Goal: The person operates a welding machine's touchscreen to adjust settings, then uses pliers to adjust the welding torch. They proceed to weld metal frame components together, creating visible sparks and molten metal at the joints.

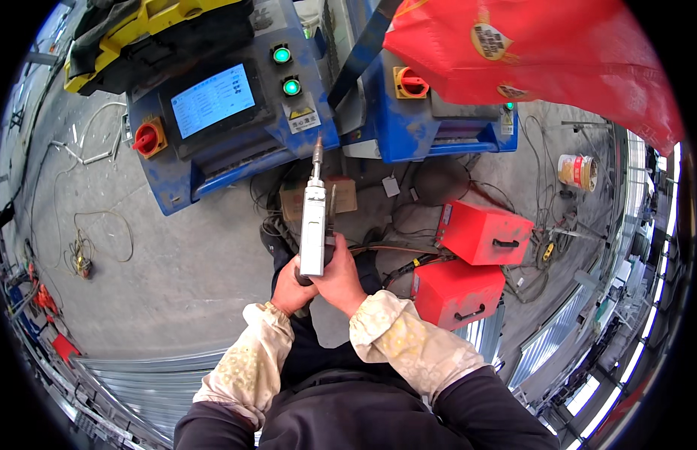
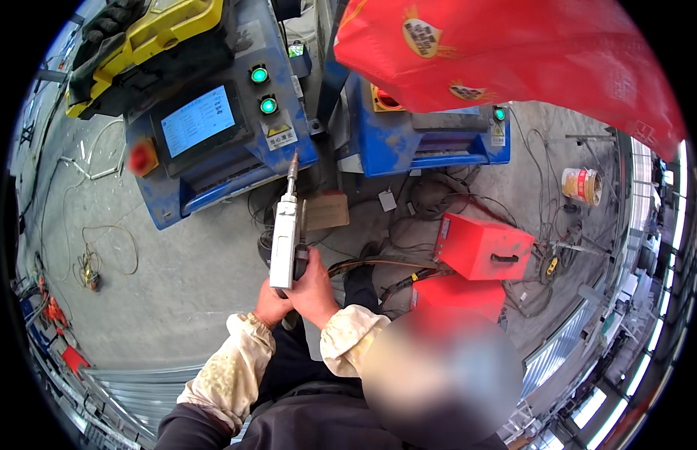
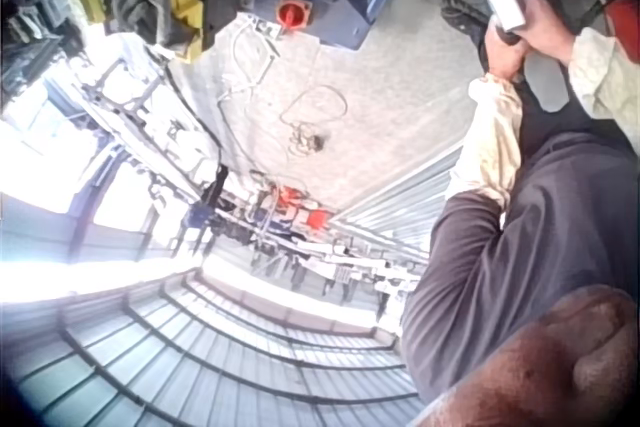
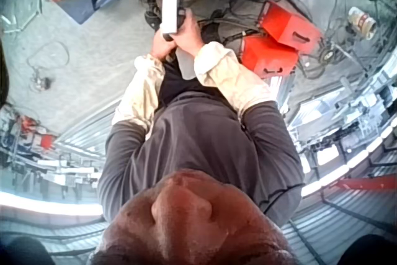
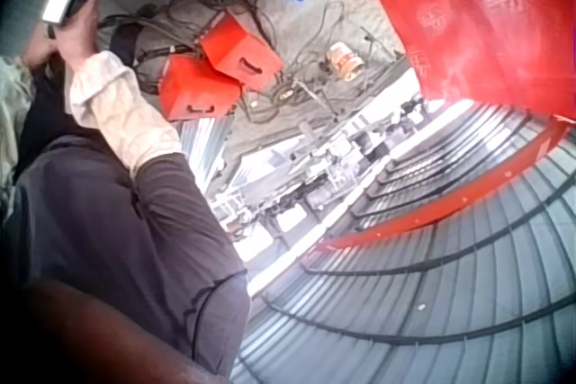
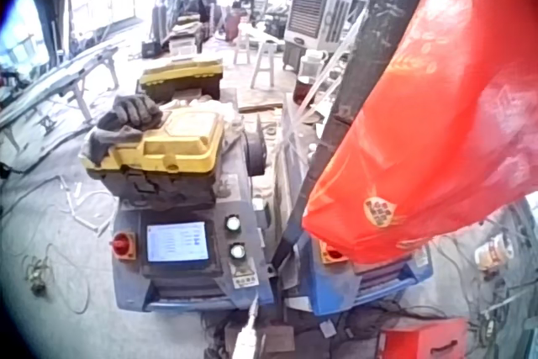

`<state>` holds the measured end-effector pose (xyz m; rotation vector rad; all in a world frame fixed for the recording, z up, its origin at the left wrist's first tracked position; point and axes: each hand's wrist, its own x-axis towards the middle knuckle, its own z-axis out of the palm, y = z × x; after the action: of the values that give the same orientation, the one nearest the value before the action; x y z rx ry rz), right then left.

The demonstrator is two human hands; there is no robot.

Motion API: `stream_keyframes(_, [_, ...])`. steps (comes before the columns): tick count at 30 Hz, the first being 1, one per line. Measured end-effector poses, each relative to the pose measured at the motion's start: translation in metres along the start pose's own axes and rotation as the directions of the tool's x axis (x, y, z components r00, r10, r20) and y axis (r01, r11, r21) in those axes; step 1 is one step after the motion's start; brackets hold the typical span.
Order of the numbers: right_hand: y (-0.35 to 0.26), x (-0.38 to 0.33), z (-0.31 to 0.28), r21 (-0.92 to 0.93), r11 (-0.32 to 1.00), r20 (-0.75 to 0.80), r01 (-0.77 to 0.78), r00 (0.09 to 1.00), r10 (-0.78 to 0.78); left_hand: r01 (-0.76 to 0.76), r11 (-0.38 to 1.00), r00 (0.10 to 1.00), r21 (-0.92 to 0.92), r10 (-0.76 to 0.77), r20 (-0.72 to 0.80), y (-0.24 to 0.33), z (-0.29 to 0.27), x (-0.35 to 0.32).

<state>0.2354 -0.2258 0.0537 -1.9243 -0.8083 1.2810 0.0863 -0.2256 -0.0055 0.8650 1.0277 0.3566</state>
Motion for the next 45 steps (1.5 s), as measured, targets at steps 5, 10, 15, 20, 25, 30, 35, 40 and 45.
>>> stream_keyframes(5, [-0.010, -0.016, -0.014, 0.076, 0.997, -0.057, 0.008, 0.998, -0.004, -0.017, 1.000, 1.000, -0.010, 0.017, 0.010, 0.018, 0.018, -0.015])
stream_keyframes(10, [-0.016, -0.077, -0.085, 0.332, 0.943, -0.082, -0.002, 0.996, 0.031, -0.056, 0.983, 0.988, 0.177, 0.029, 0.152, 0.066, 0.068, -0.047])
stream_keyframes(15, [0.001, -0.143, -0.173, 0.468, 0.862, -0.369, 0.195, 0.929, -0.010, 0.018, 0.998, 0.911, 0.065, -0.043, 0.409, 0.122, 0.157, -0.060])
stream_keyframes(20, [0.006, -0.176, -0.240, 0.760, 0.518, -0.445, 0.392, 0.895, -0.025, -0.140, 0.965, 0.682, 0.221, -0.068, 0.728, 0.162, 0.260, -0.055])
stream_keyframes(25, [0.032, -0.201, -0.333, 0.745, 0.482, -0.442, 0.461, 0.883, -0.161, 0.150, 0.920, 0.646, 0.361, -0.368, 0.669, 0.175, 0.362, -0.069])
stream_keyframes(30, [0.064, -0.241, -0.452, 0.740, 0.413, -0.571, 0.531, 0.821, -0.031, -0.192, 0.904, 0.531, 0.383, -0.232, 0.815, 0.203, 0.452, -0.069])
stream_keyframes(35, [0.072, -0.286, -0.547, 0.653, 0.615, -0.409, 0.441, 0.890, -0.203, -0.124, 0.798, 0.475, 0.590, -0.474, 0.741, 0.237, 0.451, -0.080])
stream_keyframes(40, [0.067, -0.300, -0.564, 0.459, 0.699, -0.415, 0.548, 0.828, -0.377, -0.046, 0.866, 0.344, 0.498, -0.454, 0.822, 0.256, 0.452, -0.099])
stream_keyframes(45, [0.036, -0.304, -0.574, 0.302, 0.700, -0.391, 0.647, 0.754, -0.528, -0.002, 0.923, 0.243, 0.386, -0.374, 0.895, 0.272, 0.455, -0.105])
